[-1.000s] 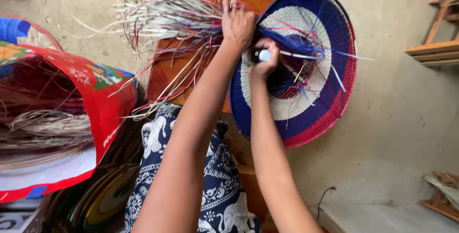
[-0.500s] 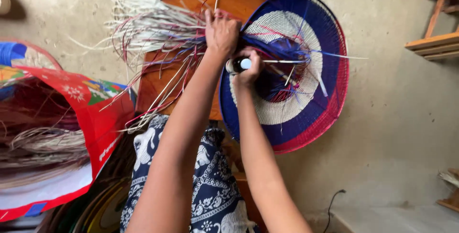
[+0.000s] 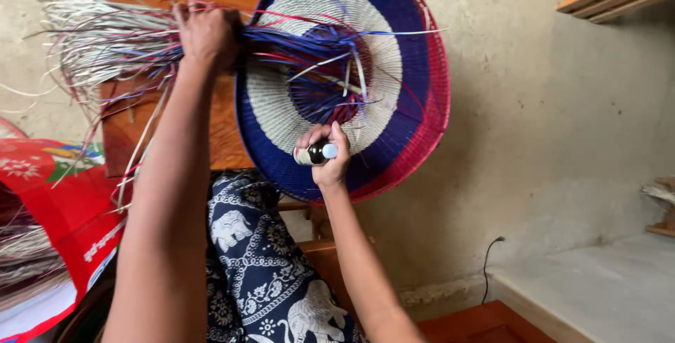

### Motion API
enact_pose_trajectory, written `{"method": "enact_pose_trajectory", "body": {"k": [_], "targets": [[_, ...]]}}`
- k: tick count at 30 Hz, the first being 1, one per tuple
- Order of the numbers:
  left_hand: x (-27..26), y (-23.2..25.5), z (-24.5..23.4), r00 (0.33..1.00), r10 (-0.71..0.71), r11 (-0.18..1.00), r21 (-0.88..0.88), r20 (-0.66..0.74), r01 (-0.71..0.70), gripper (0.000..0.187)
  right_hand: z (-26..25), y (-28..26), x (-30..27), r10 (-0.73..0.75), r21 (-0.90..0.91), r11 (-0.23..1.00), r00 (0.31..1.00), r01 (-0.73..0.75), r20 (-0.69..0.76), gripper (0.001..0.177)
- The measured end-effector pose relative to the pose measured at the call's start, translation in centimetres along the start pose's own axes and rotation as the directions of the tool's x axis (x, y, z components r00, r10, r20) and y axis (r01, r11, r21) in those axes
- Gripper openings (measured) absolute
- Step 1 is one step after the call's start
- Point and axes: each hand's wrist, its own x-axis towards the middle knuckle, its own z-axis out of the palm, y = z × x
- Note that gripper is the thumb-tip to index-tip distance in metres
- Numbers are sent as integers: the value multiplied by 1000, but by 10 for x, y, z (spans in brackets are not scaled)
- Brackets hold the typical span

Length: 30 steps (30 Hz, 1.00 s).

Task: Weaving colored fibers into a circular pattern using hands and a small bottle

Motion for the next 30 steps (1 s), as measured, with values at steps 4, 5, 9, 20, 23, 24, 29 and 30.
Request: {"method": "enact_pose_trajectory", "body": {"k": [4, 5, 9, 20, 23, 24, 29, 30], "targets": [[-11, 9, -11, 995, -72, 995, -64, 70, 76, 30, -8, -35, -15, -27, -51, 998, 999, 26, -31, 55], [-13, 12, -18, 987, -111, 987, -100, 119, 123, 33, -8, -42, -19, -69, -64, 996, 997, 66, -46, 53], [-19, 1, 13, 997, -74, 997, -37, -19, 73, 26, -18, -48, -28, -50, -51, 998, 994, 45, -102, 52], [20, 3, 13, 997, -60, 993, 108, 38, 55, 31, -4, -1, -45, -73, -89, 994, 994, 66, -87, 44], [30, 8, -7, 996, -44, 995, 89, 73, 37, 37, 5, 8, -42, -40, -147, 989, 975, 7, -219, 45], [31, 5, -9, 996, -51, 996, 82, 68, 46, 37, 13, 18, -36, -40, -156, 988, 977, 7, -211, 45], [23, -2, -2, 996, 73, 996, -41, -59, -76, 31, 36, 76, -6, -29, -251, 968, 996, 6, -90, 44], [8, -7, -9, 996, 71, 997, -37, -60, -73, 31, 43, 80, -2, -27, -249, 969, 996, 5, -87, 44]]}}
